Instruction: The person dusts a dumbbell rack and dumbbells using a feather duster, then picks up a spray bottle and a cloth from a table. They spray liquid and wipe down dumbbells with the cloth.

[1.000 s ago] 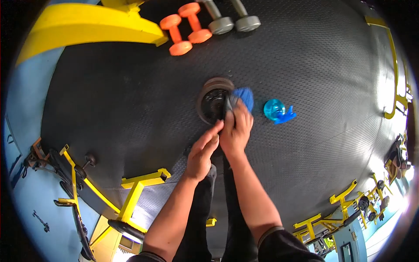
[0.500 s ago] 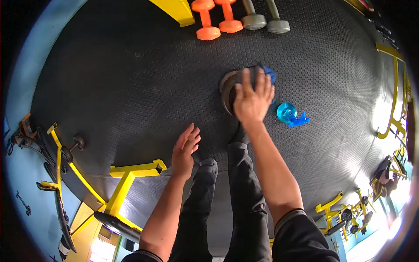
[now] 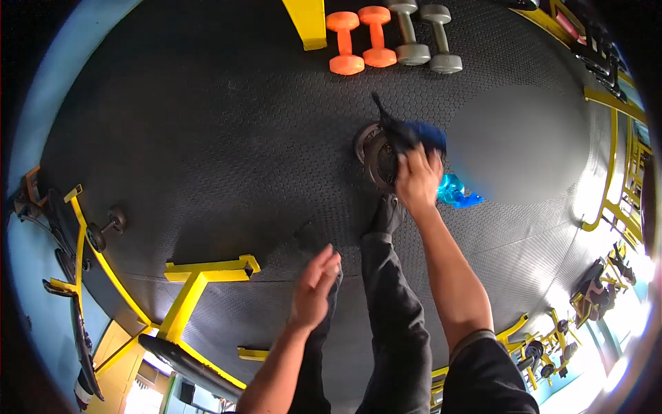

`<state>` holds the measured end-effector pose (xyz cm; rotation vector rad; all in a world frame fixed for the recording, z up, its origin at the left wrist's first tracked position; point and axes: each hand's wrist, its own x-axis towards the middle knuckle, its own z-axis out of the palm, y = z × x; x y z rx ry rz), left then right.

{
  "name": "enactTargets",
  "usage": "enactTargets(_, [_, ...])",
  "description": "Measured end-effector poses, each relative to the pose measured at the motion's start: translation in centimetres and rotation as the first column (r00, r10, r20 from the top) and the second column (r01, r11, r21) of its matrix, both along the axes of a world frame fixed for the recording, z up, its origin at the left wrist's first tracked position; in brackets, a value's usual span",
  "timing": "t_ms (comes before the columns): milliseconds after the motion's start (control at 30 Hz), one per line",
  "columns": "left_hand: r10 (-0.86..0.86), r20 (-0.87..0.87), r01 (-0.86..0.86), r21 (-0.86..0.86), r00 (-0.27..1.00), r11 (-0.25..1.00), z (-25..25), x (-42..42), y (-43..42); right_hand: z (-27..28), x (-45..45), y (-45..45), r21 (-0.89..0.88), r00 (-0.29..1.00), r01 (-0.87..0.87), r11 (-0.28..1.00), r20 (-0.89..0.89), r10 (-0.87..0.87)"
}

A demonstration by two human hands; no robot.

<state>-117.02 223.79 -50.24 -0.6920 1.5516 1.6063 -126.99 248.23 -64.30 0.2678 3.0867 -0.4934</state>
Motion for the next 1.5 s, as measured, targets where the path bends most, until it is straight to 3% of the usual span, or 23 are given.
enactTargets(100, [0.119,0.108,-0.138,0.192,0.987,0.972,-0.3,4.2,2.2,-0.4,-3.3,-3.5,0.012,0.999,-0.006,1.000,0.037,0.006])
enactTargets(133, [0.074,0.074,-0.088,0.210,0.995,0.974,-1.1,5.2,2.6,-0.1,-2.7,-4.0,0.025,0.998,-0.055,0.998,0.037,0.055])
enactTargets(200, [-0.279,0.113,0.273,0.072,0.953,0.959,-1.5,3.5,2.9,0.4,0.6,-3.3,-0.075,0.983,-0.179,0.981,0.037,0.182])
enactTargets(233, [-0.587,-0.010,0.579,-0.150,0.810,0.802,-1.5,2.0,2.9,0.2,2.6,-1.7,-0.075,0.977,-0.213,0.974,0.012,0.214])
enactTargets(267, [-0.611,-0.083,0.603,-0.106,0.787,0.791,-2.4,1.4,2.9,-0.3,3.5,0.0,-0.083,0.969,-0.247,0.965,-0.016,0.247])
enactTargets(367, [-0.407,-0.176,0.395,-0.102,0.896,0.913,-0.5,-2.4,2.5,-1.5,1.5,-0.5,0.102,0.996,-0.052,0.993,-0.065,0.059])
enactTargets(433, [-0.429,-0.506,0.344,-0.257,0.749,0.903,-0.4,-3.0,1.9,-1.7,-0.6,-3.6,0.171,0.984,0.151,0.974,-0.114,-0.133])
enactTargets(467, [-0.414,-0.525,0.306,-0.284,0.744,0.909,0.3,-3.4,1.6,-1.8,-0.8,-4.7,0.150,0.984,0.126,0.981,-0.147,-0.104])
enactTargets(533, [-0.598,-0.493,0.381,-0.474,0.632,0.794,1.9,-3.6,0.9,-1.7,1.3,-5.9,0.144,0.962,-0.102,0.984,-0.239,0.135])
enactTargets(633, [-0.633,-0.543,0.237,-0.626,0.552,0.743,3.4,-2.0,0.6,-2.6,5.7,-3.6,0.146,0.870,-0.411,0.900,-0.232,0.435])
enactTargets(700, [-0.667,-0.552,0.116,-0.720,0.500,0.684,3.7,-0.1,0.9,-2.8,7.1,-0.9,0.069,0.824,-0.479,0.875,-0.310,0.475])
enactTargets(733, [-0.655,-0.570,0.060,-0.730,0.496,0.681,3.9,1.1,1.1,-2.4,6.9,0.3,0.037,0.887,-0.393,0.919,-0.246,0.390])
enactTargets(800, [-0.757,-0.440,0.158,-0.806,0.483,0.570,4.7,3.1,1.4,-1.6,5.4,0.7,0.113,0.941,-0.220,0.969,-0.238,0.241])
enactTargets(867, [-0.731,-0.455,0.203,-0.762,0.509,0.615,5.6,4.6,1.3,-0.9,3.2,-0.9,0.255,0.977,-0.075,0.964,-0.175,0.122])
enactTargets(933, [-0.754,-0.397,0.258,-0.769,0.523,0.585,6.0,4.8,1.5,-0.1,1.5,-2.9,0.293,0.995,-0.057,0.955,-0.063,0.079])
enactTargets(1000, [-0.765,-0.402,0.218,-0.797,0.504,0.563,6.6,4.9,2.3,-0.7,1.1,-4.2,0.284,0.991,-0.043,0.958,-0.112,0.078])
enactTargets(1100, [-0.761,-0.430,0.215,-0.785,0.486,0.581,7.2,5.2,3.8,-1.7,3.8,-0.5,0.179,0.855,-0.382,0.907,-0.305,0.420])
enactTargets(1200, [-0.780,-0.423,0.285,-0.762,0.461,0.582,7.1,4.3,4.6,0.9,6.1,3.9,0.179,0.833,-0.500,0.847,-0.169,0.528])
enactTargets(1233, [-0.779,-0.426,0.263,-0.773,0.460,0.577,7.1,4.0,4.8,1.3,5.5,4.0,0.183,0.842,-0.481,0.858,-0.178,0.510])
enactTargets(1300, [-0.796,-0.398,0.259,-0.796,0.457,0.547,6.8,3.4,5.1,2.0,2.4,3.3,0.217,0.980,-0.164,0.962,-0.076,0.184])
enactTargets(1333, [-0.804,-0.362,0.267,-0.810,0.471,0.522,6.6,3.1,5.3,0.5,0.8,3.0,0.219,0.980,-0.162,0.962,-0.079,0.183])
enactTargets(1400, [-0.813,-0.343,0.291,-0.809,0.471,0.510,6.4,2.8,5.7,-3.0,-1.1,1.6,-0.008,0.959,-0.074,0.997,-0.274,0.069])
enactTargets(1500, [-0.799,-0.399,0.295,-0.778,0.450,0.555,5.9,1.7,6.0,-3.0,1.9,0.6,0.227,0.864,-0.356,0.907,-0.289,0.412])
